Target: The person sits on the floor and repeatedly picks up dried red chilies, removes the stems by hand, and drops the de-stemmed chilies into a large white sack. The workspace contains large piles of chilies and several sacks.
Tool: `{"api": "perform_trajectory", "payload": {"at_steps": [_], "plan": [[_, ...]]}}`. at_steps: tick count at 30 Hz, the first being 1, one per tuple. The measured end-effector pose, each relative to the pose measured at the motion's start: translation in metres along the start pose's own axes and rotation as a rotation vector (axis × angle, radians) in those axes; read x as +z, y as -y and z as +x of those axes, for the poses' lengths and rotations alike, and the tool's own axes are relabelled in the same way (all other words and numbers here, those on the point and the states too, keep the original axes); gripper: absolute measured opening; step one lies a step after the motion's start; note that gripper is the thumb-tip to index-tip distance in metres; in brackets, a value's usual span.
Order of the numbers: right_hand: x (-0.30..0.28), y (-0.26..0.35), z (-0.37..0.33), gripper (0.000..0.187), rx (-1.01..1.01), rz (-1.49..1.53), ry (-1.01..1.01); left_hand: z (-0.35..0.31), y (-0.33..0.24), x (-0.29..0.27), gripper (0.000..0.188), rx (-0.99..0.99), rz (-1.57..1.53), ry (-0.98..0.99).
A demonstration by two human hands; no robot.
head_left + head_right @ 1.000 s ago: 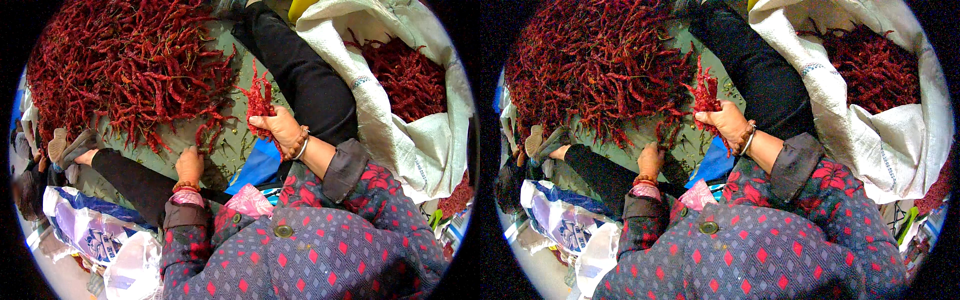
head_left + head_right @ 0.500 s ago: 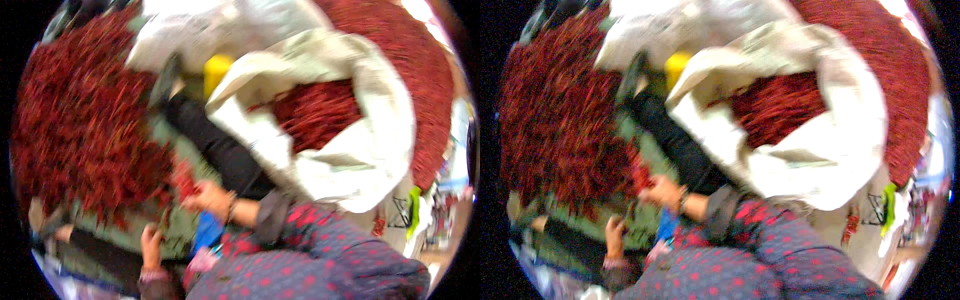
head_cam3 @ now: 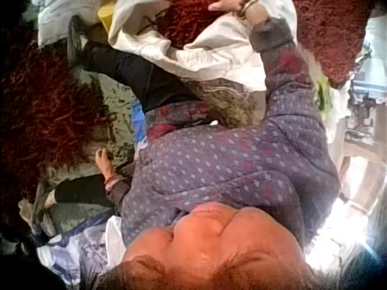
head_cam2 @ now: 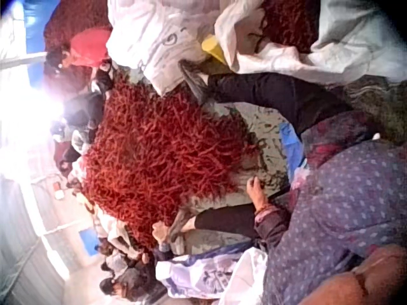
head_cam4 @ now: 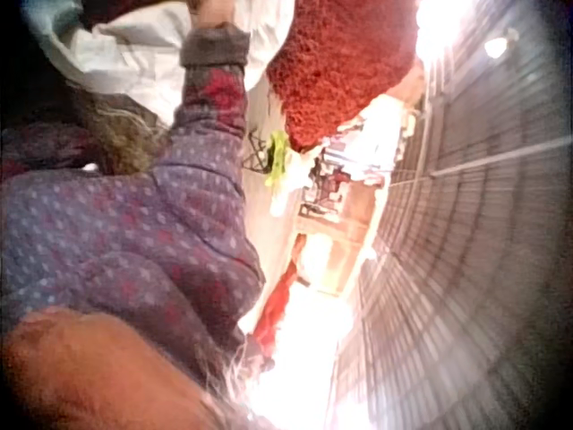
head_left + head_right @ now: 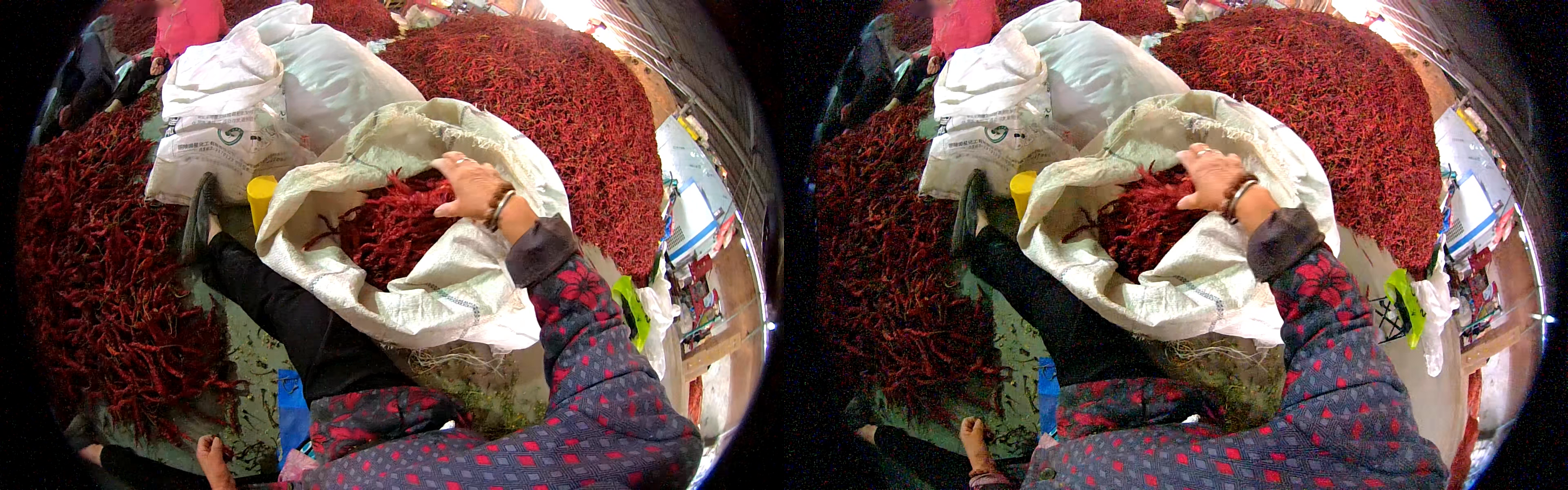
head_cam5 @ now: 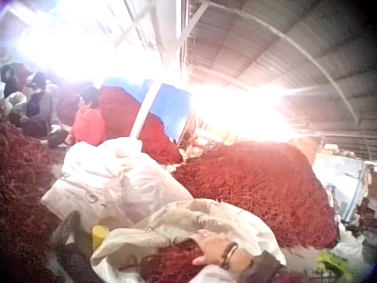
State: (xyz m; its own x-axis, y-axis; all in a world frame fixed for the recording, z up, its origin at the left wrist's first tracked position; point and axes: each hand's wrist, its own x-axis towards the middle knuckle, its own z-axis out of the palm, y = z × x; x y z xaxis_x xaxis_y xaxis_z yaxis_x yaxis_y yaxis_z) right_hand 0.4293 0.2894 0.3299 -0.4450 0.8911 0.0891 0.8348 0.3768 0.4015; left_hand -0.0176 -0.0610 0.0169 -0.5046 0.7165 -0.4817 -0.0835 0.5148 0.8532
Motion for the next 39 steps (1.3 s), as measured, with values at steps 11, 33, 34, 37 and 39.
{"api": "perform_trajectory", "payload": {"at_steps": [11,33,34,37,39], "plan": [[0.011,-0.004,-0.008,0.012,0.100,0.587,-0.397,-0.036,-0.037,0.013,0.007,0.103,-0.213,-0.072],[0.038,0.330,-0.075,0.021,-0.610,1.697,0.515,-0.096,-0.135,0.078,0.010,0.257,-0.087,0.221],[0.034,0.325,-0.075,0.021,-0.539,1.744,0.644,-0.091,-0.132,0.078,0.010,0.338,0.054,0.233],[0.038,0.324,-0.072,0.023,-0.591,1.591,0.528,-0.087,-0.129,0.082,0.009,0.260,-0.052,0.266],[0.041,0.328,-0.077,0.027,-0.590,1.582,0.466,-0.093,-0.137,0.083,0.010,0.320,-0.044,0.250]]}}
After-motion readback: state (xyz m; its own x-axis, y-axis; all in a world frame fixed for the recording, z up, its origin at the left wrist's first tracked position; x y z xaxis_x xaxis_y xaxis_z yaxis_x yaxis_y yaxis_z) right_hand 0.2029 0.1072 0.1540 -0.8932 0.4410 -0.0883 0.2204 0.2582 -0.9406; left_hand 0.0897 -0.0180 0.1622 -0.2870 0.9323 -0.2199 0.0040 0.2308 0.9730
